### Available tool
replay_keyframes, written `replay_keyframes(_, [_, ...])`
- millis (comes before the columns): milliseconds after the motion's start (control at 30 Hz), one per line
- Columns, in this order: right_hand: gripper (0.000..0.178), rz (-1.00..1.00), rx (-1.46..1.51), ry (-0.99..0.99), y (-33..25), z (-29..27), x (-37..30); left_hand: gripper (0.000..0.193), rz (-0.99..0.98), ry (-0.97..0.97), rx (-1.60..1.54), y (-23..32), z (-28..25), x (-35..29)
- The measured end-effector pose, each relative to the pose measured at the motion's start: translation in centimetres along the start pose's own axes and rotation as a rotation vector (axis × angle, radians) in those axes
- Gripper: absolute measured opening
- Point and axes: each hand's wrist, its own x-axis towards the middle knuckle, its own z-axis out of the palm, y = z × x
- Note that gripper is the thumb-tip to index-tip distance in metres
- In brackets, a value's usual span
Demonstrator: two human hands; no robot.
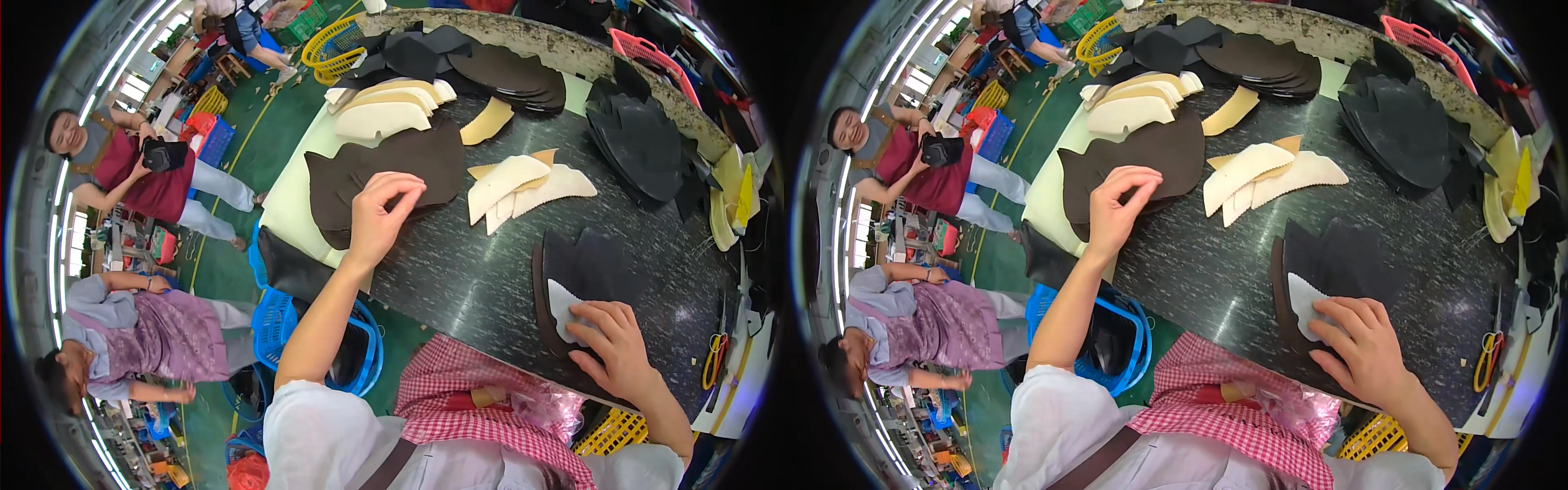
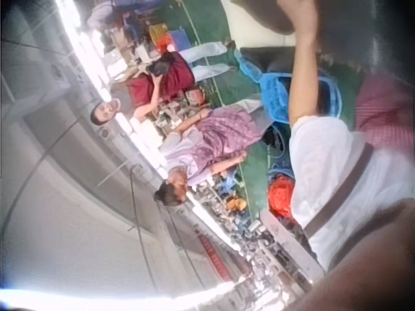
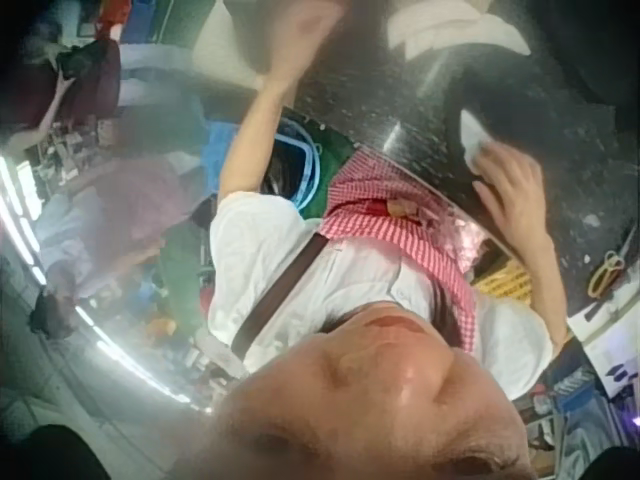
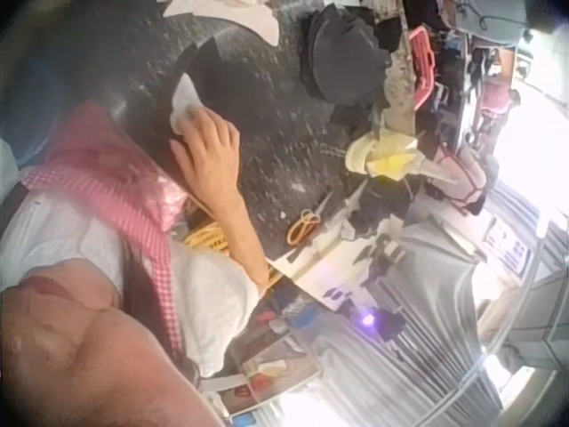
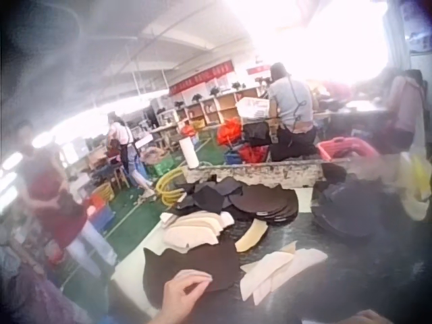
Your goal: The person peels the backing off adhesive foam inserts and presses them onto fabric cutouts by hand. After gathering and sorting the assembled cutouts, the person repeats the peeling and adhering process on another set of cutouts.
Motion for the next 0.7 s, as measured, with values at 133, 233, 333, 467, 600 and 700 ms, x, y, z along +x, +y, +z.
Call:
replay_keyframes(133, [0.029,-0.014,-0.004,0.02,0.0,-0.3,0.6,0.011,-0.195,0.196,-0.308,0.8,-0.4,0.7])
replay_keyframes(233, [0.025,-0.007,-0.002,0.075,-0.3,-0.4,1.7,0.01,0.291,-0.014,0.25,0.8,0.0,1.2])
replay_keyframes(333, [0.018,-0.025,0.027,0.094,-0.5,0.0,2.2,0.009,0.124,0.063,0.049,-0.2,0.7,-0.7])
replay_keyframes(467, [0.016,-0.055,0.017,0.096,-1.3,0.0,2.7,0.01,-0.074,0.181,-0.226,0.0,-0.8,0.2])
replay_keyframes(600, [0.012,-0.145,0.068,0.075,-1.8,-0.3,3.3,0.009,-0.057,-0.357,-0.366,-1.3,-3.2,0.2])
replay_keyframes(700, [0.014,-0.007,0.038,0.099,-3.5,-1.4,1.9,0.014,-0.179,-0.084,-0.525,1.9,-3.6,4.6])
